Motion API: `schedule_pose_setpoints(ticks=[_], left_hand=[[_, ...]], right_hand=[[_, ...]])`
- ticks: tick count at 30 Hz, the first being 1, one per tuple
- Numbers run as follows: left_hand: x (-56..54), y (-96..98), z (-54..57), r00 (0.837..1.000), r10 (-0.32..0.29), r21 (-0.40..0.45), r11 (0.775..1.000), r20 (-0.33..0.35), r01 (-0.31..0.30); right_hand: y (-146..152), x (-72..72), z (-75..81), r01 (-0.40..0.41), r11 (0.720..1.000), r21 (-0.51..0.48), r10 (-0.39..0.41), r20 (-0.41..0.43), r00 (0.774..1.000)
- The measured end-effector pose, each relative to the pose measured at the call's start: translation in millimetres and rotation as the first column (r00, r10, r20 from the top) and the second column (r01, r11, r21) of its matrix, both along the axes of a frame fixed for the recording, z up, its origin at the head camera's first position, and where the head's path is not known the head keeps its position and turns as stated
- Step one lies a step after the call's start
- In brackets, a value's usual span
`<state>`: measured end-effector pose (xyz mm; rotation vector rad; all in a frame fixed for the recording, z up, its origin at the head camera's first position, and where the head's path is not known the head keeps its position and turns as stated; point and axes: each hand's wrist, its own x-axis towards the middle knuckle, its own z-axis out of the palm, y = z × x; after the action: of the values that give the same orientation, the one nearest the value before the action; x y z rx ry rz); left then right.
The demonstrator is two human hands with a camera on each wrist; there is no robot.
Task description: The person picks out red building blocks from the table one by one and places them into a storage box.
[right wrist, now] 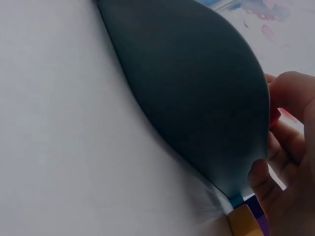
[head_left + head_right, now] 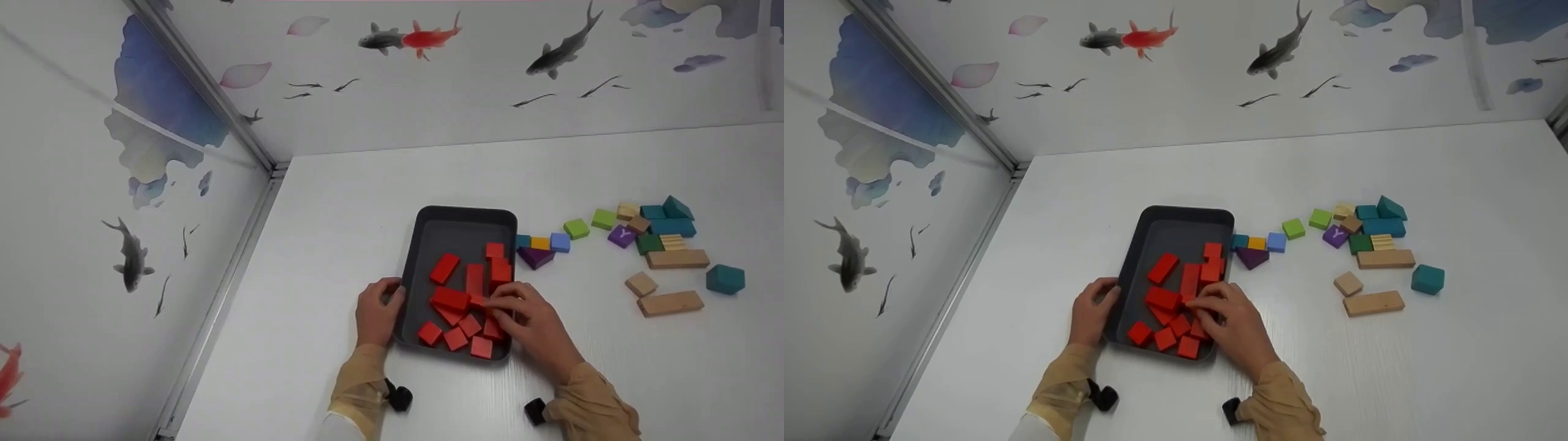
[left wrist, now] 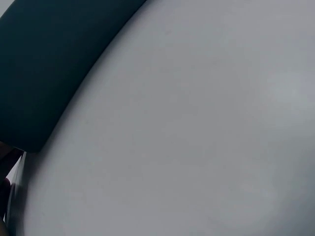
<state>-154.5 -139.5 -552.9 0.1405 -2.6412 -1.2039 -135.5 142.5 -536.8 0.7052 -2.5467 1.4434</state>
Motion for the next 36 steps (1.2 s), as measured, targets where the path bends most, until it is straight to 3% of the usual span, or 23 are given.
schedule_pose_setpoints(ticks=[10, 16, 26, 36], left_hand=[[-1.6, -0.3, 1.3, 1.0, -0.001, 0.01, 1.0, 0.001, 0.001], [-0.5, -0.3, -0.1, 1.0, 0.004, 0.018, 1.0, 0.013, -0.005], [-0.6, 0.1, 1.1, 1.0, 0.004, -0.039, 0.999, -0.001, -0.004], [-0.7, 0.8, 0.8, 1.0, 0.004, -0.022, 1.0, 0.003, -0.004]], right_hand=[[4.0, -1.4, 5.2, 0.008, 1.0, -0.019, -0.008, 0.006, 1.0], [6.7, -0.7, 5.9, 0.005, 1.0, 0.025, -0.005, 0.008, 1.0], [1.2, -1.5, 5.9, 0.07, 0.973, 0.221, -0.08, 0.036, 0.996], [2.7, -0.4, 3.8, 0.047, 0.981, 0.191, -0.056, 0.044, 0.997]])
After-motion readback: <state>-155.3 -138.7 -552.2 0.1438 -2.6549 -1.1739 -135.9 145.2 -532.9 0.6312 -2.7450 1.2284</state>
